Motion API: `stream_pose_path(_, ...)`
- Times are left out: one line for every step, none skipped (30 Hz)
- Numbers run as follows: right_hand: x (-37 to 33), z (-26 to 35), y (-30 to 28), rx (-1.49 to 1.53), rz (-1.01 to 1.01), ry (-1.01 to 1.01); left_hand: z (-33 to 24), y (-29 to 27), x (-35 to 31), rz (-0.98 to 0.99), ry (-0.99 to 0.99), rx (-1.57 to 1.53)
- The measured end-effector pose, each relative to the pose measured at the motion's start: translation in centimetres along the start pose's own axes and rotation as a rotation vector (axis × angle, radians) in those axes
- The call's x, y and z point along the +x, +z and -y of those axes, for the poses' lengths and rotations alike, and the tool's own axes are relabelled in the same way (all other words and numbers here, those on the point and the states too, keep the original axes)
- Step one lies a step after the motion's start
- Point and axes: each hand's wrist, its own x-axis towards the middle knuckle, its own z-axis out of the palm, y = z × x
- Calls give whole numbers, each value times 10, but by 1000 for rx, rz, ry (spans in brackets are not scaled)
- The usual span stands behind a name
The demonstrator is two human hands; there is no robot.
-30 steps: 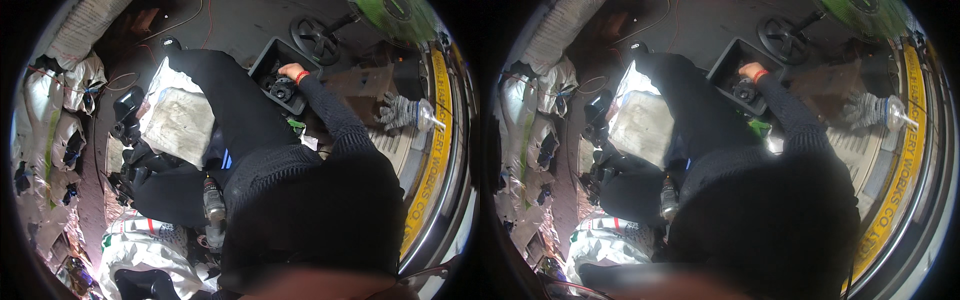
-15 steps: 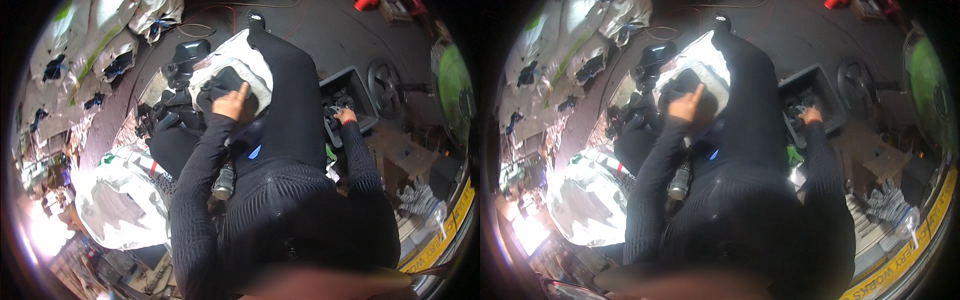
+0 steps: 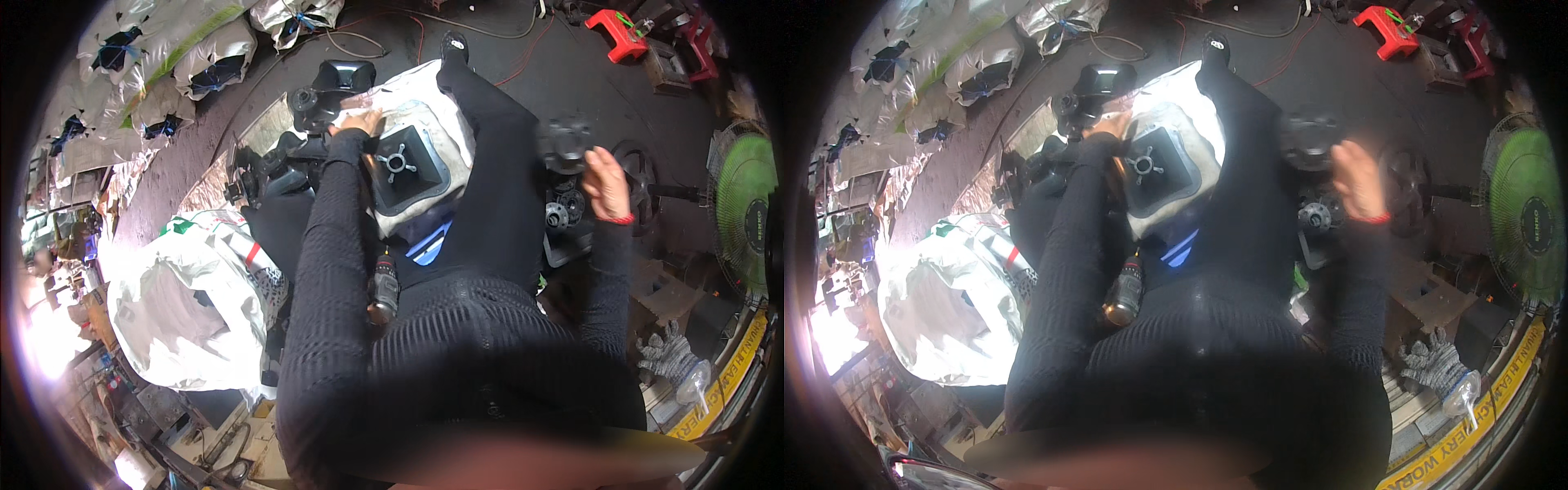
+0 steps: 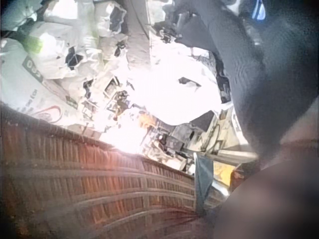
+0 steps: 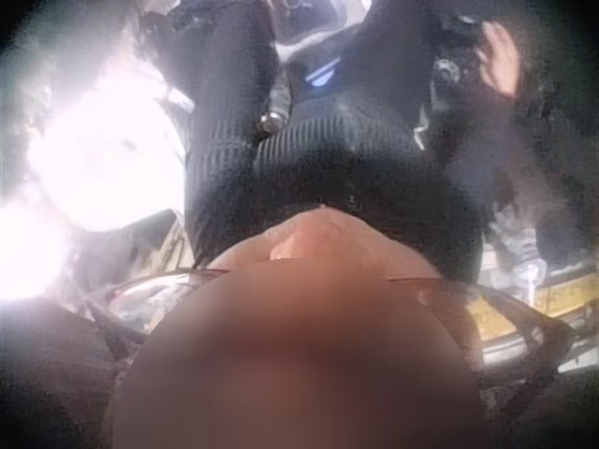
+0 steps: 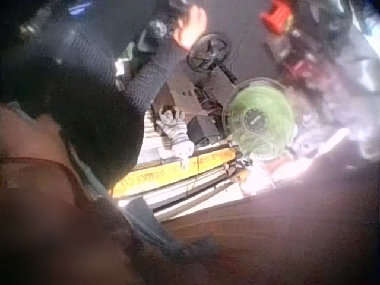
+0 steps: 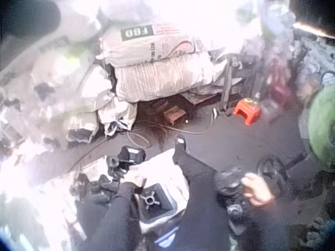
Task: The person sits on the floor and uses a cordless drill to fasten screws into a black plastic housing. They repeatedly insert screws, tighten them with the drill, and occasionally use a green marker to mark the part. The person also picks up and places small metal components into a nearby tray.
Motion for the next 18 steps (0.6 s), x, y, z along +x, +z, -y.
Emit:
stream_pose_path(5, -6, 27, -23, 54, 39, 1, 13, 5, -24, -24, -88)
stream_pose_path(8, -14, 51, -88, 135, 92, -1, 30, 4, 33, -56, -181)
stream_pose_path(9, -26, 73, -100, 171, 142, -2, 42, 1, 21, -33, -196)
stream_pose_path(9, -39, 92, -111, 252, 213, -5, 55, -6, -24, -20, -210)
stream_pose_path(8, -54, 110, -130, 287, 255, -9, 61, -11, -61, 4, -204)
stream_pose_path(7, -67, 124, -127, 341, 337, -13, 66, -18, -99, 28, -193)
stream_pose_path(8, -81, 137, -143, 351, 412, -18, 65, -22, -82, -106, -86)
stream_pose_path(6, -96, 150, -135, 325, 445, -20, 62, -26, -15, -117, -100)
stream_pose_path(8, -108, 159, -122, 329, 490, -22, 54, -27, -16, -130, -102)
stream_pose_path(10, -120, 165, -99, 337, 543, -19, 44, -30, 14, -122, -116)
stream_pose_path(12, -131, 169, -84, 324, 572, -15, 35, -35, 12, -143, -138)
stream_pose_path(16, -140, 172, -118, 312, 555, -3, 21, -40, -1, -73, -198)
stream_pose_path(21, -149, 173, -138, 308, 541, 12, 10, -55, -130, -24, -249)
stream_pose_path(25, -156, 174, -153, 301, 525, 29, -2, -76, -203, -12, -308)
stream_pose_path(28, -161, 173, -225, 295, 516, 48, -16, -101, -253, 91, -406)
stream_pose_path(32, -166, 172, -277, 310, 497, 64, -28, -130, -348, 194, -506)
stream_pose_path(35, -169, 171, -331, 325, 480, 76, -38, -167, -380, 260, -560)
stream_pose_path(37, -171, 170, -388, 334, 436, 85, -48, -204, -287, 216, -693)
